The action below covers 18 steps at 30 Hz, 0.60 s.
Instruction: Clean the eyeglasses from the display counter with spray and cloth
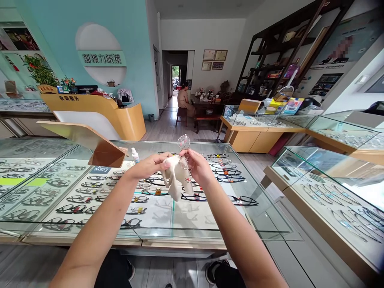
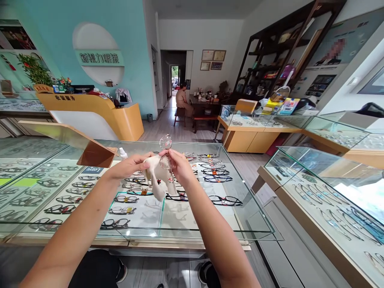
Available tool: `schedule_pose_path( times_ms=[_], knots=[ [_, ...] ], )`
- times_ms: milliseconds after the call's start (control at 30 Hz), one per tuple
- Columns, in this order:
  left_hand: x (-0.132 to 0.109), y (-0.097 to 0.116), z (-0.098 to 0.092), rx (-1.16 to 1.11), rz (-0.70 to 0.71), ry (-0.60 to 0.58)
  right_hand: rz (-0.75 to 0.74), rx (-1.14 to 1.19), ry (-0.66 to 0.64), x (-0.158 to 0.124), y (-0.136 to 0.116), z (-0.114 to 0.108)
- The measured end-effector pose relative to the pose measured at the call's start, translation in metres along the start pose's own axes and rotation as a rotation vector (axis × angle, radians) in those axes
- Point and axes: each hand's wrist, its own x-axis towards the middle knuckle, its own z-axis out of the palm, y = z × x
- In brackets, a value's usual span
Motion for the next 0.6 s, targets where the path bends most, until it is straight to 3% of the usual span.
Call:
schedule_pose_path(
  times_ms=[167, 267, 367, 600],
  knots=[
    [-0.003, -0.010, 0.015, -0.078, 0.204, 0.226, 0.037, 0.016, -0.011, 0.000, 0.006, 0.002],
    [-0.006, -0.013, 0.021, -0.169, 0.216, 0.342, -0.011, 0.003, -0.014, -0.001, 0.007, 0.003],
    [-0.011, -0.015, 0.022, -0.203, 0.169, 0.359, -0.072, -0.007, -0.007, -0.001, 0.008, 0.004],
    [-0.008, -0.020, 0.030, 0.219, 0.271, 0.506, -0.100, 0.010, 0.025, -0.002, 0.007, 0.005]
  ],
)
